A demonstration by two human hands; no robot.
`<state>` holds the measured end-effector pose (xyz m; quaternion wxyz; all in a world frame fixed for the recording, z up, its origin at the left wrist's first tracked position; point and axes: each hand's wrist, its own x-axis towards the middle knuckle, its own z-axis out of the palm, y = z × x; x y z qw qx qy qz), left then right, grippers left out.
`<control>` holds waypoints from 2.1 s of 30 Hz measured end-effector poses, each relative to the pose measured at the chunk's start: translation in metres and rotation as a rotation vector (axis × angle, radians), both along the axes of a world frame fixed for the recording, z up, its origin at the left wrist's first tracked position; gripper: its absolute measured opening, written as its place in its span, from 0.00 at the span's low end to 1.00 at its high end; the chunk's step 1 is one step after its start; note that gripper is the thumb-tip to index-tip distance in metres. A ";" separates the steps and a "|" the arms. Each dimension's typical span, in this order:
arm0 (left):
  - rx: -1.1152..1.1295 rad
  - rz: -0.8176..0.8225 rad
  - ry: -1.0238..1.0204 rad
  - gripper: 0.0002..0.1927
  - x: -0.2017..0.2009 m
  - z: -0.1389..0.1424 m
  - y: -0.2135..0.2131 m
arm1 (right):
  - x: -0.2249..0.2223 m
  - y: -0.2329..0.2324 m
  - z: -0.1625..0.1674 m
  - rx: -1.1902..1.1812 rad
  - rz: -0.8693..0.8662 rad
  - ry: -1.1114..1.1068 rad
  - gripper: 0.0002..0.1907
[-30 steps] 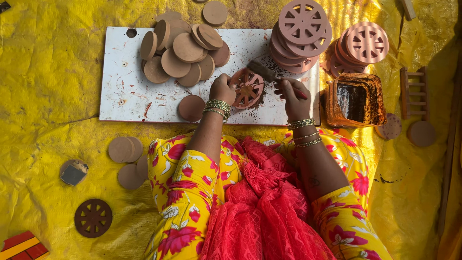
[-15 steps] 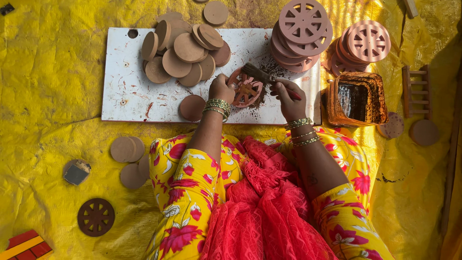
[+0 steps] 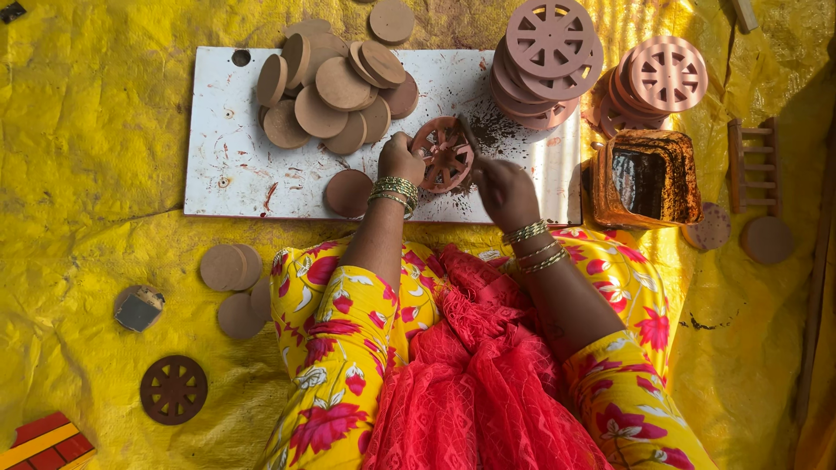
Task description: The person sits on the floor with a white board on their lap, holding a decorative wheel-shaped wooden cutout in one hand and spreading a dark brown paste over its surface with a small applicator held in the other hand. They repeatedly coat the cutout, dip the applicator into a container of paste, and work on the pieces one at a time.
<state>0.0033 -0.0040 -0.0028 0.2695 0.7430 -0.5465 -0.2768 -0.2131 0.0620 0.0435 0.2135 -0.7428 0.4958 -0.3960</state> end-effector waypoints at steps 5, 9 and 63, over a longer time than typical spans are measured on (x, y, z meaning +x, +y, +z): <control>-0.022 0.062 0.021 0.11 0.003 -0.002 -0.001 | 0.008 0.022 0.016 0.086 0.211 0.105 0.14; 0.007 0.076 0.047 0.11 0.001 -0.002 -0.002 | -0.007 0.025 0.019 -0.045 0.172 -0.016 0.13; -0.079 0.010 0.032 0.12 -0.016 0.002 0.001 | -0.024 -0.006 -0.033 0.415 -0.056 -0.581 0.13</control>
